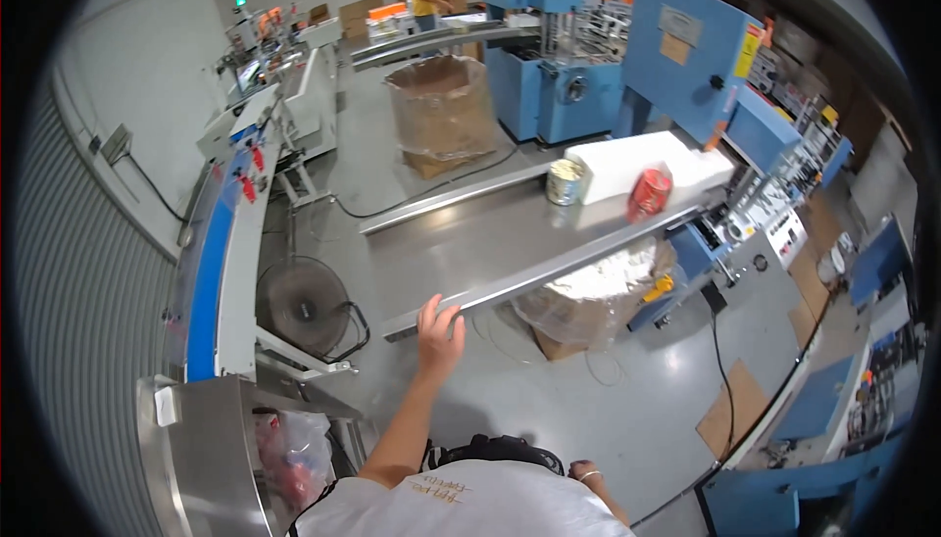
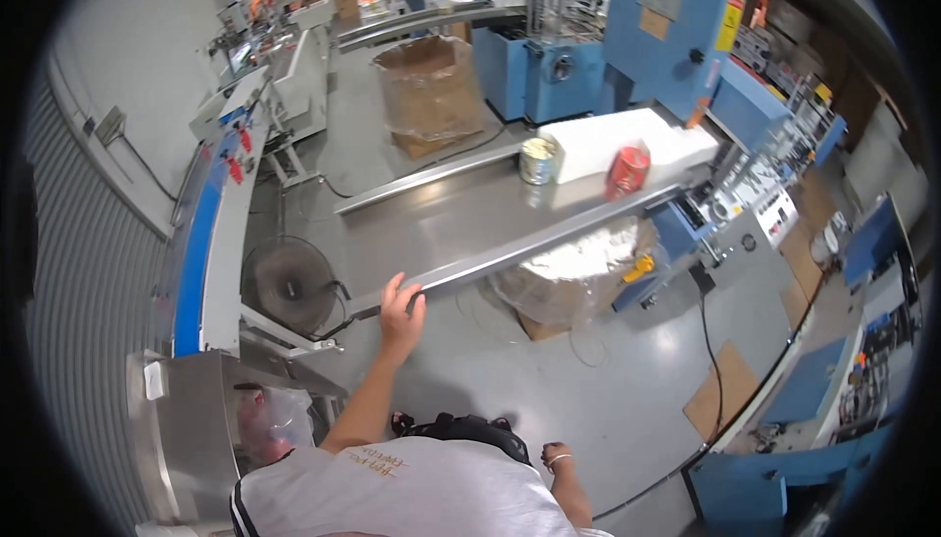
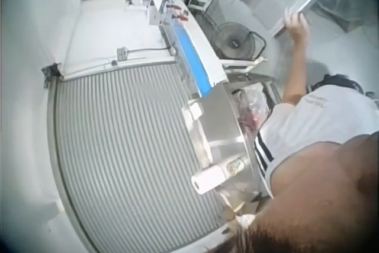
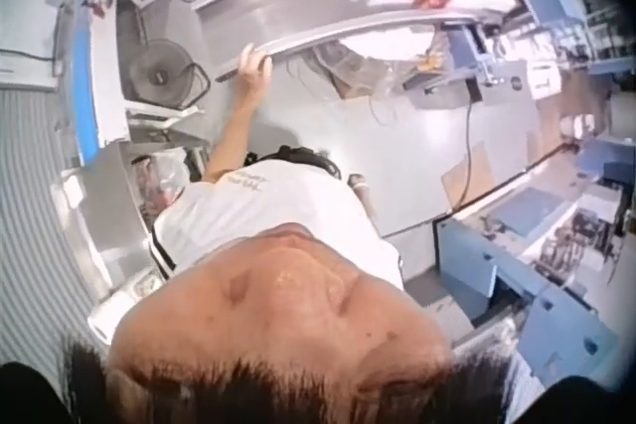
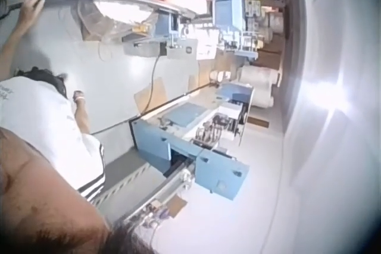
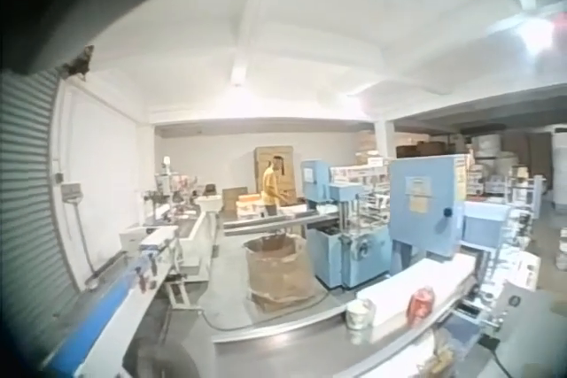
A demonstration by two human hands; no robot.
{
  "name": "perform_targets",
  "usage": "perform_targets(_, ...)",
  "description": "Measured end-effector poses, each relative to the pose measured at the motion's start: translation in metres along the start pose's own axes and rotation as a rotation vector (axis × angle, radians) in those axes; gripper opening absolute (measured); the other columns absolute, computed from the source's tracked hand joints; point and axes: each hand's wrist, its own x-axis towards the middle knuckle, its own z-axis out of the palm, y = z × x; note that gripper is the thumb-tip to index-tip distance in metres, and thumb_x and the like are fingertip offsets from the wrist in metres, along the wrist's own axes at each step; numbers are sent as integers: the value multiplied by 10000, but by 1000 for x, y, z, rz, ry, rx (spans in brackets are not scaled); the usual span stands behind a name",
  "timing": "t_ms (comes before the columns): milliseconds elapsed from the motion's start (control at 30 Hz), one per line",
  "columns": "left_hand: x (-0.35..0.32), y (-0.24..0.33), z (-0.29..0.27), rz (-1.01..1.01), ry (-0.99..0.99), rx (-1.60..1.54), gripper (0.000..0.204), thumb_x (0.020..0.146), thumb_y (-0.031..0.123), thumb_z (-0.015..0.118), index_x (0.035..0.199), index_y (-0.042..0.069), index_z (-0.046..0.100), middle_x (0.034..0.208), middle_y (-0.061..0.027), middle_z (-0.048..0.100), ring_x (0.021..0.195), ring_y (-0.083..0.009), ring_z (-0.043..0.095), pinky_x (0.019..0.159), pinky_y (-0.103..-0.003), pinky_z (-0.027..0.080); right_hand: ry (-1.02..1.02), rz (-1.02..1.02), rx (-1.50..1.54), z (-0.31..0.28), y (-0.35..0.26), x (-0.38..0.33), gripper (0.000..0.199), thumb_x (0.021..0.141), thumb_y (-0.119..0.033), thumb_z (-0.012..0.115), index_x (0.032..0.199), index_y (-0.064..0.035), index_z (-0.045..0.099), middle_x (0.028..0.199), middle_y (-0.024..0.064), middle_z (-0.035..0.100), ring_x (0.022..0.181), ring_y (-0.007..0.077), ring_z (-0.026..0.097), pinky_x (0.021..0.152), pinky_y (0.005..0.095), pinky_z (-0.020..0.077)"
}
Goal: Placing stacks of folded napkins onto a moving conveyor belt for packaging.
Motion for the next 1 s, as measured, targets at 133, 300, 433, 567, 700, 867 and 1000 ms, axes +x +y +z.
perform_targets(133, -6, 40, 46, 20, -119, -41, 228, 763, 70, 662, 991, 59, 658, 1219, -213, 527, 1110, -391, 505, 937, -436, 431, 55, 47, 286, -20, 29, 18, 262, 875, -187, 542, 1049, -3, 606, 824, 108, 658, 664, 202, 639, 515, 324, 509)
perform_targets(300, 0, 69, 81, 109, -180, -110, 205, 758, 66, 661, 963, 50, 668, 1195, -220, 548, 1097, -381, 521, 930, -420, 437, 112, 105, 352, -26, 52, 17, 254, 860, -186, 547, 1004, -1, 645, 835, 115, 669, 725, 225, 645, 628, 341, 527)
perform_targets(433, 24, 63, 106, 121, -160, -102, 197, 751, 56, 658, 946, 40, 672, 1156, -230, 571, 1087, -372, 532, 910, -413, 448, 20, 122, 213, -33, 25, -17, 188, 863, -129, 539, 1014, -33, 600, 753, 107, 642, 620, 224, 631, 502, 337, 502)
perform_targets(567, 57, 63, 121, 44, -161, -152, 176, 781, 77, 641, 947, 26, 666, 1183, -242, 548, 1087, -400, 514, 925, -450, 429, 192, 118, 243, -34, 2, -51, 208, 863, -153, 534, 989, -18, 629, 781, 124, 661, 699, 248, 657, 581, 371, 532)
perform_targets(700, 80, 7, 145, 88, -143, 24, 222, 785, 108, 645, 994, 35, 644, 1193, -247, 531, 1098, -408, 495, 936, -470, 416, 238, -178, -12, -35, 42, 41, 216, 830, -201, 578, 920, -26, 670, 828, 135, 683, 815, 283, 667, 709, 392, 539)
perform_targets(867, 76, -16, 159, -33, -195, 213, 331, 796, 178, 645, 1078, 13, 593, 1199, -240, 504, 1125, -412, 459, 949, -489, 388, 128, -548, -498, -67, 43, 141, 212, 808, -221, 603, 892, -44, 683, 856, 136, 687, 863, 297, 660, 760, 391, 529)
perform_targets(1000, 79, -2, 158, -52, -254, 243, 328, 793, 176, 642, 1084, 31, 592, 1198, -226, 505, 1131, -401, 458, 963, -512, 367, -20, -819, -891, -66, 34, 232, 209, 790, -236, 622, 870, -57, 694, 879, 137, 690, 901, 307, 654, 801, 391, 521)
